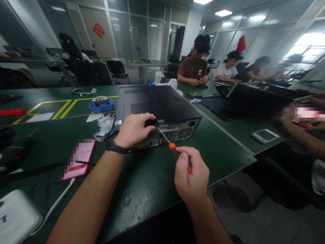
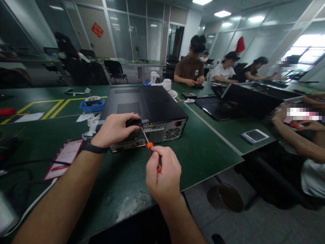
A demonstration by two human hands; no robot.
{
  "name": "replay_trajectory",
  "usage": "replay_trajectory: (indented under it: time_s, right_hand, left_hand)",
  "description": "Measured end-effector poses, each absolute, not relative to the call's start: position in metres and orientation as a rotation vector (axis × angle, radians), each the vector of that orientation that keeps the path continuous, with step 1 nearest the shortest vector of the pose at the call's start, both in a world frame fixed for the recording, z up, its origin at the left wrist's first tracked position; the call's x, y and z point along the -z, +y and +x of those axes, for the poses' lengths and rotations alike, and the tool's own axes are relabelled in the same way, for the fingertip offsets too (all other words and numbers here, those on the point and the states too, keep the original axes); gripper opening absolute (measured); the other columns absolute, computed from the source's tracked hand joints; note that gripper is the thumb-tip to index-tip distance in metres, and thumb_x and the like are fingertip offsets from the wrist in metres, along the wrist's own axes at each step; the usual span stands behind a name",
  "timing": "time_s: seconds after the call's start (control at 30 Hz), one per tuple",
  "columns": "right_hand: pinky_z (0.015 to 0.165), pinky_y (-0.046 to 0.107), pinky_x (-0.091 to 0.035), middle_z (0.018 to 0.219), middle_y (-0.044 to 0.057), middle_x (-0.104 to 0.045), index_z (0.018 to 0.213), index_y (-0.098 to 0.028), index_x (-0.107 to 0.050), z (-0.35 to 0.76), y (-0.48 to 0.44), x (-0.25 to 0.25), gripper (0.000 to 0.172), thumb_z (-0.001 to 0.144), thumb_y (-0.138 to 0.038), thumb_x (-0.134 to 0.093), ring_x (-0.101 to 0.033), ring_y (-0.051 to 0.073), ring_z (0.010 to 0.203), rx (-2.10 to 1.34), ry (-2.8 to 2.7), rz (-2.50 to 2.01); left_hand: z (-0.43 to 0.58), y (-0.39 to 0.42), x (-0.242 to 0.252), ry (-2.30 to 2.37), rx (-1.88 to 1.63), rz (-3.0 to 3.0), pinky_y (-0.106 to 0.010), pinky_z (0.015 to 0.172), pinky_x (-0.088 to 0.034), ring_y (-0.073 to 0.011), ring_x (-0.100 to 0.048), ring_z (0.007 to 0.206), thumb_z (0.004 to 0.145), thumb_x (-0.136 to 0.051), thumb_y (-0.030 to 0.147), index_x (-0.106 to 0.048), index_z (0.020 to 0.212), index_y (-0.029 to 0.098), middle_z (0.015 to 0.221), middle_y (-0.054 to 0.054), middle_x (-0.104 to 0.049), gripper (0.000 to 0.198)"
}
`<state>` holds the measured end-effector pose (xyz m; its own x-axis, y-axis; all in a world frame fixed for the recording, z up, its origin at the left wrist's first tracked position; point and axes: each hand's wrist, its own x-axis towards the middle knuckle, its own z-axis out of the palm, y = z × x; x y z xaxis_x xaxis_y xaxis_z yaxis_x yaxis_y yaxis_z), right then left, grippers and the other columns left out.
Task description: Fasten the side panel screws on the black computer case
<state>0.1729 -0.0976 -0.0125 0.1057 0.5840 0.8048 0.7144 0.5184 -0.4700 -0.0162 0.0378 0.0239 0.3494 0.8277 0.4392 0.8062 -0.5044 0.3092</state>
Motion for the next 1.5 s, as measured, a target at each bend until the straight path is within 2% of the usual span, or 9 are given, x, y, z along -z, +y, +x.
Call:
replay_trajectory:
  time_s: [0.23, 0.4, 0.57, 0.67, 0.83, 0.97, 1.17, 1.33, 1.5]
  right_hand:
    - [0.065, 0.028, -0.052, 0.078, 0.0, -0.069, 0.094, -0.019, -0.064, 0.173, -0.093, -0.012, 0.017, 0.099, -0.021, -0.048, -0.068, 0.014, 0.073, 0.116, -1.54, -1.183]
    - [0.056, 0.026, -0.049, 0.079, -0.001, -0.067, 0.098, -0.02, -0.063, 0.17, -0.093, -0.001, 0.01, 0.092, -0.022, -0.055, -0.067, 0.013, 0.067, 0.158, -1.466, -1.168]
    - [0.046, 0.025, -0.046, 0.079, -0.001, -0.065, 0.105, -0.02, -0.063, 0.164, -0.094, 0.019, 0.024, 0.082, -0.017, -0.061, -0.06, 0.012, 0.056, 0.231, -1.403, -1.095]
    - [0.047, 0.024, -0.047, 0.081, -0.001, -0.067, 0.107, -0.018, -0.063, 0.163, -0.095, 0.028, 0.026, 0.081, -0.016, -0.063, -0.059, 0.01, 0.053, 0.263, -1.382, -1.084]
    - [0.047, 0.022, -0.049, 0.076, -0.001, -0.071, 0.106, -0.021, -0.066, 0.165, -0.096, 0.04, 0.019, 0.089, -0.014, -0.06, -0.067, 0.012, 0.057, 0.247, -1.38, -1.117]
    - [0.045, 0.023, -0.046, 0.078, 0.0, -0.069, 0.11, -0.019, -0.065, 0.167, -0.096, 0.044, 0.02, 0.09, -0.017, -0.059, -0.063, 0.011, 0.055, 0.152, -1.393, -1.069]
    - [0.064, 0.029, -0.058, 0.091, 0.002, -0.068, 0.112, -0.018, -0.06, 0.166, -0.097, 0.041, 0.027, 0.085, -0.011, -0.059, -0.068, 0.014, 0.074, 0.143, -1.415, -1.052]
    - [0.056, 0.025, -0.053, 0.083, -0.002, -0.068, 0.108, -0.019, -0.062, 0.167, -0.097, 0.044, 0.02, 0.09, -0.011, -0.057, -0.063, 0.01, 0.06, 0.129, -1.416, -1.097]
    - [0.059, 0.026, -0.055, 0.089, 0.001, -0.067, 0.11, -0.017, -0.06, 0.165, -0.098, 0.045, 0.026, 0.084, -0.013, -0.059, -0.065, 0.011, 0.068, 0.133, -1.418, -1.042]
  left_hand:
    - [-0.013, 0.034, -0.028, 1.594, -0.813, 2.5, -0.042, 0.109, -0.053, -0.0277, -0.07, 0.125, 0.089, -0.072, 0.031, -0.076, 0.121, 0.026, 0.133, -0.003, -0.074, 0.033]
    - [-0.014, 0.035, -0.027, 1.595, -0.814, 2.519, -0.042, 0.112, -0.053, -0.0276, -0.069, 0.125, 0.089, -0.073, 0.033, -0.076, 0.121, 0.027, 0.132, -0.001, -0.075, 0.033]
    - [-0.013, 0.034, -0.03, 1.601, -0.804, 2.511, -0.044, 0.113, -0.052, -0.028, -0.069, 0.127, 0.089, -0.073, 0.03, -0.076, 0.121, 0.026, 0.132, -0.002, -0.075, 0.032]
    - [-0.012, 0.033, -0.031, 1.61, -0.811, 2.496, -0.045, 0.113, -0.052, -0.0279, -0.07, 0.125, 0.088, -0.074, 0.03, -0.076, 0.121, 0.026, 0.131, -0.002, -0.075, 0.033]
    - [-0.013, 0.033, -0.031, 1.614, -0.811, 2.487, -0.044, 0.113, -0.052, -0.0279, -0.069, 0.126, 0.087, -0.075, 0.031, -0.077, 0.12, 0.026, 0.131, -0.003, -0.075, 0.033]
    - [-0.012, 0.034, -0.031, 1.626, -0.807, 2.48, -0.044, 0.115, -0.051, -0.0282, -0.068, 0.128, 0.087, -0.075, 0.03, -0.077, 0.121, 0.027, 0.131, -0.003, -0.075, 0.035]
    - [-0.012, 0.033, -0.031, 1.615, -0.821, 2.495, -0.043, 0.114, -0.051, -0.027, -0.068, 0.127, 0.087, -0.074, 0.031, -0.077, 0.121, 0.027, 0.131, -0.002, -0.075, 0.034]
    - [-0.011, 0.033, -0.03, 1.609, -0.821, 2.496, -0.042, 0.114, -0.051, -0.026, -0.068, 0.128, 0.087, -0.073, 0.033, -0.077, 0.12, 0.027, 0.131, -0.003, -0.075, 0.033]
    - [-0.011, 0.034, -0.029, 1.612, -0.831, 2.487, -0.042, 0.114, -0.051, -0.0259, -0.069, 0.127, 0.087, -0.073, 0.033, -0.077, 0.12, 0.027, 0.13, -0.003, -0.075, 0.034]
